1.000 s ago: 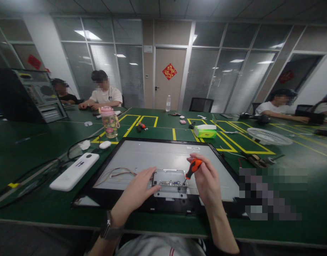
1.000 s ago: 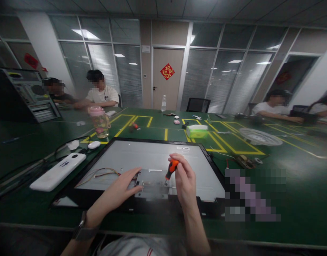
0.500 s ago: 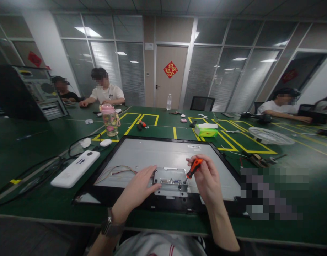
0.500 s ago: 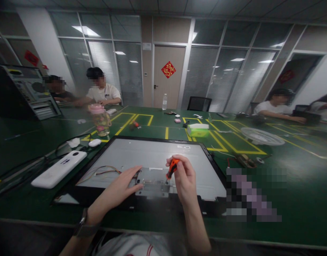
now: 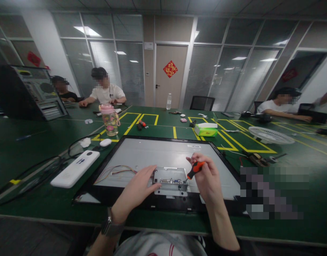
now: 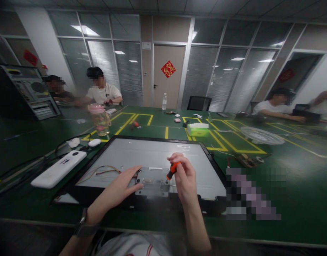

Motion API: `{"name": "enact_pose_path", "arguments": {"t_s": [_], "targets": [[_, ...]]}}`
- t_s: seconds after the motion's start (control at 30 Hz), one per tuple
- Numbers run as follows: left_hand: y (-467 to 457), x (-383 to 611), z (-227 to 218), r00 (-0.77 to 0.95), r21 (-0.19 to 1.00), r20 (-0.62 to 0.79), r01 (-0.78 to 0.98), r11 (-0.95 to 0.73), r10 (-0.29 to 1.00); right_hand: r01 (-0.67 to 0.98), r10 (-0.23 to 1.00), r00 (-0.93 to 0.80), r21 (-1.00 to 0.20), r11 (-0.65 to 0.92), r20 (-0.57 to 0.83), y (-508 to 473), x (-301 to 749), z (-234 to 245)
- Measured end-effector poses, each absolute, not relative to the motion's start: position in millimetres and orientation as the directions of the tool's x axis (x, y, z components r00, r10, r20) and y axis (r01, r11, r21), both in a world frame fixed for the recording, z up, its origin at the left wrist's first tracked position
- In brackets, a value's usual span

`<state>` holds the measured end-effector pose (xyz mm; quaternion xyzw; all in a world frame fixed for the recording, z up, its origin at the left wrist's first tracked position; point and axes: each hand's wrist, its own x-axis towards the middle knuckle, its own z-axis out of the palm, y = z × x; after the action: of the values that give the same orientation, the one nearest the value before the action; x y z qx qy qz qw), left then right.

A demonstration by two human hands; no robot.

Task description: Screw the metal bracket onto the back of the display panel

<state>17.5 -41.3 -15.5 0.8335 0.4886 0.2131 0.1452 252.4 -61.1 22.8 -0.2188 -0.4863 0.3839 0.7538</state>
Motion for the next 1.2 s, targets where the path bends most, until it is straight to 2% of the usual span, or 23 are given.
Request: {"name": "enact_pose_path", "arguments": {"t_s": [0.23, 0.43, 0.6, 0.67, 0.8, 1.0, 1.2], "targets": [[-41.8, 17.7, -15.2, 0.427, 0.45, 0.21, 0.756, -0.475, 0.879, -0.364, 0.844, 0.249, -0.762, 0.536, 0.475, -61.8, 253.5, 18.9], [-40.9, 16.8, -17.4, 0.429, 0.448, 0.209, 0.756, -0.476, 0.879, -0.359, 0.851, 0.213, -0.771, 0.525, 0.48, -62.4, 254.0, 17.7], [-41.3, 16.9, -17.0, 0.43, 0.454, 0.217, 0.75, -0.481, 0.876, -0.265, 0.784, 0.283, -0.74, 0.618, 0.553, -61.4, 254.0, 21.8], [-42.0, 17.4, -15.0, 0.433, 0.452, 0.205, 0.754, -0.478, 0.878, -0.287, 0.777, 0.302, -0.724, 0.627, 0.553, -61.3, 254.3, 22.3], [-42.7, 18.2, -12.5, 0.431, 0.45, 0.181, 0.762, -0.464, 0.884, -0.356, 0.834, 0.28, -0.755, 0.551, 0.476, -61.7, 255.1, 20.2], [-41.4, 17.9, -14.9, 0.433, 0.445, 0.198, 0.76, -0.475, 0.879, -0.226, 0.774, 0.357, -0.755, 0.615, 0.524, -61.4, 255.9, 22.1], [-42.8, 18.1, -12.7, 0.433, 0.44, 0.177, 0.769, -0.464, 0.884, -0.311, 0.805, 0.327, -0.748, 0.586, 0.494, -60.9, 255.3, 19.9]]}}
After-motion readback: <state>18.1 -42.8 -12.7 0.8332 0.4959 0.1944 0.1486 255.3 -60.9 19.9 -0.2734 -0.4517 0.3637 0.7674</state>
